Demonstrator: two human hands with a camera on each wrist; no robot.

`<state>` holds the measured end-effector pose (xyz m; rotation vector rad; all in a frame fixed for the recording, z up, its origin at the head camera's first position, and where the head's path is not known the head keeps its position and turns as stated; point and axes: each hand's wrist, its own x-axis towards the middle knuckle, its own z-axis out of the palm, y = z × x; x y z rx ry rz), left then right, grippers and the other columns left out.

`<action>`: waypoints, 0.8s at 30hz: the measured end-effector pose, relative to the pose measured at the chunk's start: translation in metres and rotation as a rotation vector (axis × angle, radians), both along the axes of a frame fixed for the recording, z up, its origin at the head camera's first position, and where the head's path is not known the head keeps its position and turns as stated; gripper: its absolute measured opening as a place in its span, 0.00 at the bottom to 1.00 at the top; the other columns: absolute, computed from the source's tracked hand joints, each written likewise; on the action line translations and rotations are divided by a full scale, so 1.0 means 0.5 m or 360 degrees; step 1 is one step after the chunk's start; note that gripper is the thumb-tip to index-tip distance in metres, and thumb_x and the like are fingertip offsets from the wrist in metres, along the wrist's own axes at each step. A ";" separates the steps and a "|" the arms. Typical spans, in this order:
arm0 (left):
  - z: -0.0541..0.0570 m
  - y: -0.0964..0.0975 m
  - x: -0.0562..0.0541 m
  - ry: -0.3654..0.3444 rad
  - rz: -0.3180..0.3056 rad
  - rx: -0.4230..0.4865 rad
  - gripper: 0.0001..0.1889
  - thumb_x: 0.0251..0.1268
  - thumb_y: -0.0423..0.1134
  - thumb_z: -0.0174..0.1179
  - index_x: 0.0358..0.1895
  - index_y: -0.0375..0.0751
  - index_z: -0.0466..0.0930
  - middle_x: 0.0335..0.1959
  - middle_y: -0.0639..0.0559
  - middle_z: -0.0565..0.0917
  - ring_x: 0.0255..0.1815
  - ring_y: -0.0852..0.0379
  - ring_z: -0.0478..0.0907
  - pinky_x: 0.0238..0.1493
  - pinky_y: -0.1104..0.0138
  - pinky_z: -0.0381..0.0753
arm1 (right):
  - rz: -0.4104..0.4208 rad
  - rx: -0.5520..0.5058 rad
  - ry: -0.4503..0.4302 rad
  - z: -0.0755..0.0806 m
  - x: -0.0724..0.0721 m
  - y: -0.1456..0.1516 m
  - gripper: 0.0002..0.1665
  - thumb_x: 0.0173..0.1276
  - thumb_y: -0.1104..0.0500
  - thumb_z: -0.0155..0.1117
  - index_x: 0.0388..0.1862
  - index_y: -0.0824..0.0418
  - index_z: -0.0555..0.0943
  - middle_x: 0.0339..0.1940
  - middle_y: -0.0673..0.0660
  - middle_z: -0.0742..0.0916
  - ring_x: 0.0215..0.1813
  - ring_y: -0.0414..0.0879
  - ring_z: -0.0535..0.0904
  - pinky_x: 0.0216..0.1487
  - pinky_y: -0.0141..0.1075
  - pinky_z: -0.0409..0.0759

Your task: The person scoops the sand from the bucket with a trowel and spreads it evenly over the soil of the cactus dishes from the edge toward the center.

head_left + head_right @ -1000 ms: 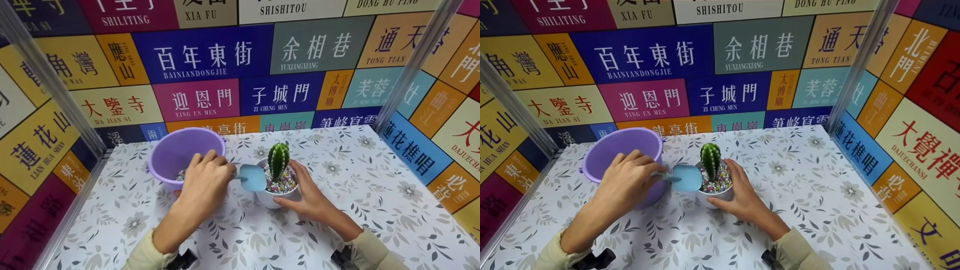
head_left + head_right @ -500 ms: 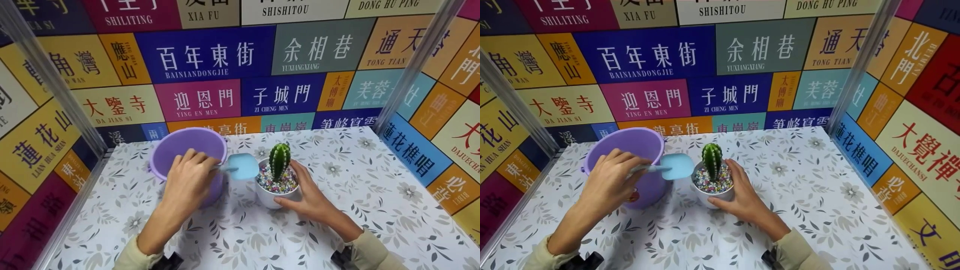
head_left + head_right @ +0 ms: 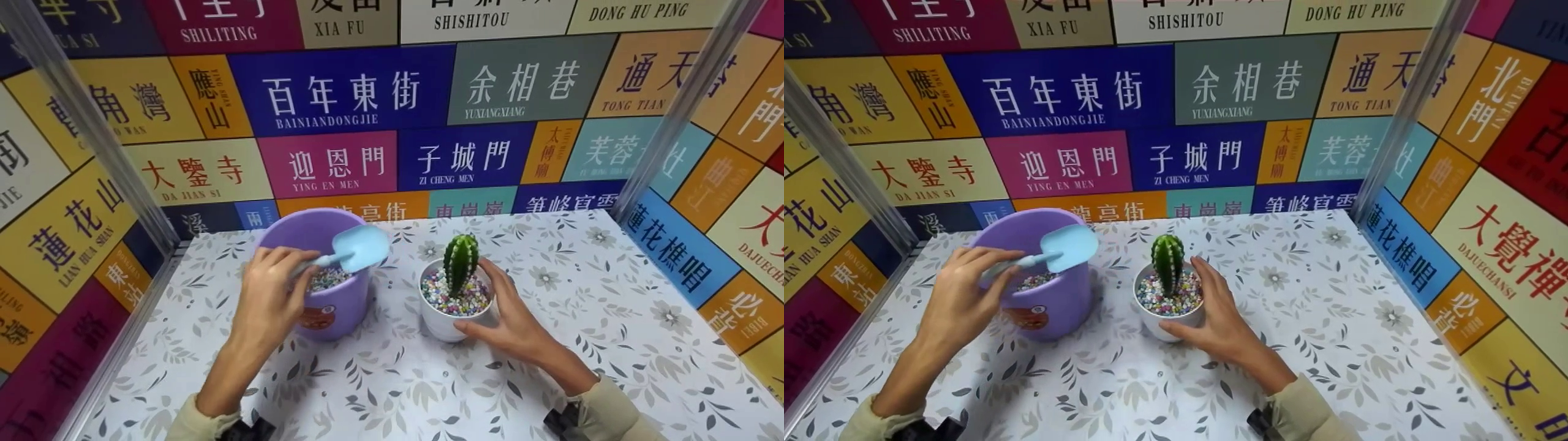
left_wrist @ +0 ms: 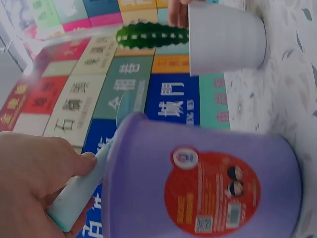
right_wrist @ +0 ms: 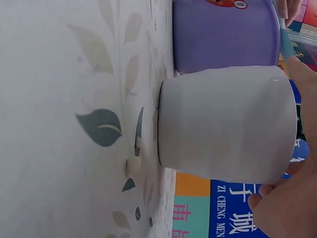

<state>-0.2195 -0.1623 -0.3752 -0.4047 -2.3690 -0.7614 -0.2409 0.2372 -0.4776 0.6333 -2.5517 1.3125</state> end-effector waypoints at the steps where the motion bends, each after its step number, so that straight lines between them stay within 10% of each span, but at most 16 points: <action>1: -0.001 -0.006 -0.003 -0.0027 0.0015 0.0013 0.12 0.69 0.35 0.73 0.53 0.43 0.92 0.49 0.44 0.92 0.53 0.43 0.80 0.61 0.49 0.71 | -0.0004 -0.0013 -0.0001 0.002 0.000 0.002 0.69 0.63 0.45 0.83 0.92 0.48 0.48 0.91 0.61 0.58 0.90 0.67 0.53 0.81 0.76 0.52; 18: 0.002 -0.049 -0.061 -0.0294 0.0075 -0.0020 0.10 0.70 0.30 0.69 0.51 0.38 0.93 0.52 0.39 0.93 0.56 0.35 0.82 0.63 0.41 0.74 | -0.0038 -0.0106 0.0082 0.020 -0.005 0.024 0.59 0.70 0.51 0.77 0.91 0.50 0.53 0.91 0.56 0.61 0.88 0.64 0.59 0.82 0.71 0.57; 24: 0.013 -0.036 -0.083 -0.0228 -0.0015 0.0055 0.12 0.69 0.23 0.64 0.49 0.36 0.93 0.49 0.39 0.93 0.56 0.36 0.84 0.65 0.45 0.79 | -0.0030 -0.0108 0.0115 0.029 -0.013 0.023 0.58 0.70 0.53 0.77 0.91 0.49 0.54 0.90 0.55 0.62 0.88 0.60 0.59 0.84 0.64 0.57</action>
